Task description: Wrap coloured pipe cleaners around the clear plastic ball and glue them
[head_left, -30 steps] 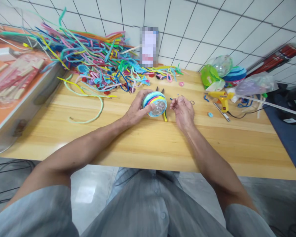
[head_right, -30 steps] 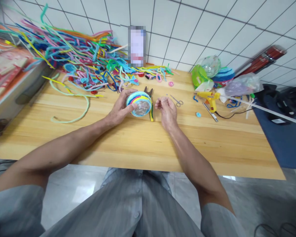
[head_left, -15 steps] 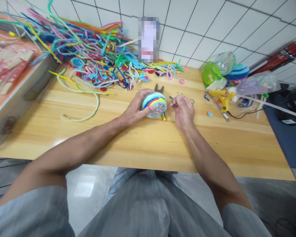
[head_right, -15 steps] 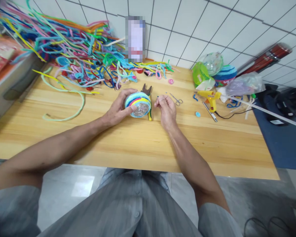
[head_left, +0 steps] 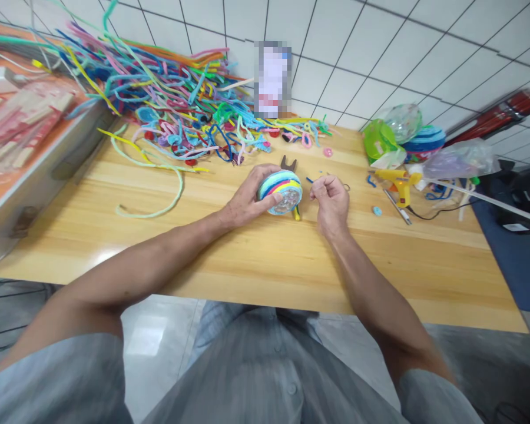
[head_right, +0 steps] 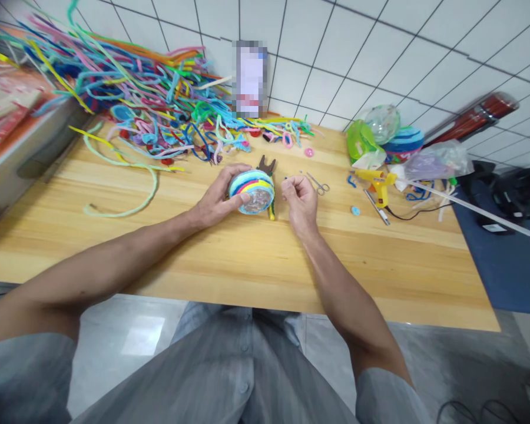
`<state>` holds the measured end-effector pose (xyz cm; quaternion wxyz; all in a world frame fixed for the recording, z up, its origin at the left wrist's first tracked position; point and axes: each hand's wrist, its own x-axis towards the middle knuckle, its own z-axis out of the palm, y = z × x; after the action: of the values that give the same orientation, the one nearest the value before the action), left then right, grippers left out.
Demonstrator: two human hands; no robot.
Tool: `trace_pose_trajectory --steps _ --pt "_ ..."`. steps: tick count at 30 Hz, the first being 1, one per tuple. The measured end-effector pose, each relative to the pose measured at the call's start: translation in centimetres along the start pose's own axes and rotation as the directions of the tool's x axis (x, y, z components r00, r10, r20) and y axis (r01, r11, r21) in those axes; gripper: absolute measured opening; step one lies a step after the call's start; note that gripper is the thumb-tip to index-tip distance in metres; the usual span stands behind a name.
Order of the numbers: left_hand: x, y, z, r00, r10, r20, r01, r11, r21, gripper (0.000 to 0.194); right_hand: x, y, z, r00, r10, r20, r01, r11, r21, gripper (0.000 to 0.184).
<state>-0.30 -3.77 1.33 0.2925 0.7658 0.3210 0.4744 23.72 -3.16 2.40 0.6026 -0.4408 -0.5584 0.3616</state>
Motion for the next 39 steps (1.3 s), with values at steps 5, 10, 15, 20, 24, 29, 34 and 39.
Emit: trace_pose_trajectory --steps 5,10,15,20,24,29,34,39 --pt "0.1 -0.3 0.2 1.000 0.018 0.000 -0.018 1.000 0.002 0.069 -1.3 -2.3 1.4 0.966 -0.258 0.028 0.259 0.949 -0.179 0.039" --pt "0.1 -0.6 0.4 0.998 0.054 -0.012 -0.054 0.999 -0.006 0.066 -1.9 -2.6 2.1 0.917 -0.371 0.147 0.398 0.855 -0.331 0.027" --pt "0.1 -0.6 0.5 0.997 0.080 -0.020 -0.080 0.997 -0.017 0.063 -2.2 -2.2 1.9 0.905 -0.383 0.184 0.424 0.845 -0.325 0.012" --pt "0.2 -0.4 0.4 0.998 0.060 -0.016 -0.060 0.998 -0.012 0.064 -2.0 -2.2 2.0 0.915 -0.352 0.200 0.400 0.857 -0.324 0.010" --pt "0.2 -0.5 0.5 0.999 0.041 -0.007 -0.041 0.999 -0.013 0.067 -1.9 -2.2 2.0 0.933 -0.321 0.165 0.358 0.880 -0.312 0.019" --pt "0.3 -0.6 0.4 0.998 0.069 -0.004 -0.069 0.998 -0.006 0.064 -1.7 -2.9 1.9 0.923 -0.320 0.211 0.373 0.878 -0.300 0.023" --pt "0.4 -0.6 0.4 0.997 0.077 0.002 -0.077 0.997 -0.015 0.062 -2.0 -3.2 1.9 0.902 -0.368 0.226 0.426 0.844 -0.326 0.010" --pt "0.5 -0.5 0.5 0.999 0.049 -0.014 -0.050 0.998 -0.033 0.061 -2.6 -2.6 1.7 0.869 -0.444 0.219 0.495 0.795 -0.351 0.009"
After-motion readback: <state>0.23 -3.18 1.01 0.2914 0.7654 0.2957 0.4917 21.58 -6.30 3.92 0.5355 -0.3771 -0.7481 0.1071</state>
